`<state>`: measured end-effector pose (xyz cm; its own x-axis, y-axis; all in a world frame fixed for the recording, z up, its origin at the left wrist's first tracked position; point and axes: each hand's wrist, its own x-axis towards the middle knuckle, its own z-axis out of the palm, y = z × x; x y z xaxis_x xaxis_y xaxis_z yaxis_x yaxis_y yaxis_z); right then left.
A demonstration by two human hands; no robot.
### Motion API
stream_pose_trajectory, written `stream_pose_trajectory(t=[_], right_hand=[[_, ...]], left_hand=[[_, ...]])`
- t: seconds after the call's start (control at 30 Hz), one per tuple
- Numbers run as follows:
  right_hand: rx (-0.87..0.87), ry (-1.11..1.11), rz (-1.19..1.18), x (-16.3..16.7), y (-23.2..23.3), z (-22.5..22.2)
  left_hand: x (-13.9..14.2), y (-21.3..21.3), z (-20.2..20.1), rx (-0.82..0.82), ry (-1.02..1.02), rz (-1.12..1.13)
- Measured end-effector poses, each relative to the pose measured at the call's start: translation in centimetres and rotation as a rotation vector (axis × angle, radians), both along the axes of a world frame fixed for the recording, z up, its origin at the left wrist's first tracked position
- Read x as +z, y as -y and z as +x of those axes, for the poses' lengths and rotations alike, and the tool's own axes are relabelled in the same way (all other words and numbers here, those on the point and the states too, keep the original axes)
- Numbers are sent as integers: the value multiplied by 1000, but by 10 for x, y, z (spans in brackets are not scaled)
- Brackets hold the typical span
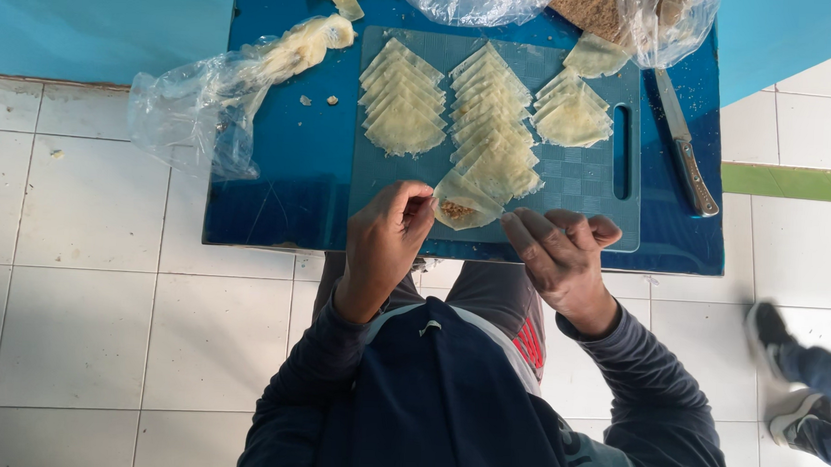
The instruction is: The person sits at a small blue table and folds triangular pastry wrappers one at a time on a cutting board, pinching the edges closed over a dab of brown filling taken from a plastic bag. Filled pastries are stacked in rows on the board, and wrapper scraps are set aside on the table.
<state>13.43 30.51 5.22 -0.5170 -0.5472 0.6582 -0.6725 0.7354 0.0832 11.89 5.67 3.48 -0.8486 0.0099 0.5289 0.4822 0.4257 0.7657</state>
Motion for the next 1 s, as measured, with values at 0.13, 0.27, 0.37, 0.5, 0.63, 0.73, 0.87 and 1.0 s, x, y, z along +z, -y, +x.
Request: stream_pose_trajectory(t=[0.13, 0.27, 0.37, 0.5, 0.63, 0.73, 0.87, 1.0], right_hand=[[2, -35, 11, -6, -5, 0], [-27, -116, -1, -29, -19, -2], [-38, -380, -175, -43, -54, -21], [-634, -133, -170, -21, -141, -50], [-625, -265, 16, 4, -182, -146], [-571, -220, 66, 9, -166, -188], [-446, -196, -23, 22, -119, -158], [-267, -7, 87, 21, -59, -57]], left_hand=[[0, 1, 0, 10, 47, -26], [1, 0, -1, -2, 23, -19], [1, 1, 1, -4, 34, -5], [2, 0, 2, -29, 64, 61], [3, 0, 2, -37, 61, 66], [4, -1, 3, -50, 79, 95], [6, 1, 5, -59, 83, 76], [7, 2, 4, -69, 44, 26]])
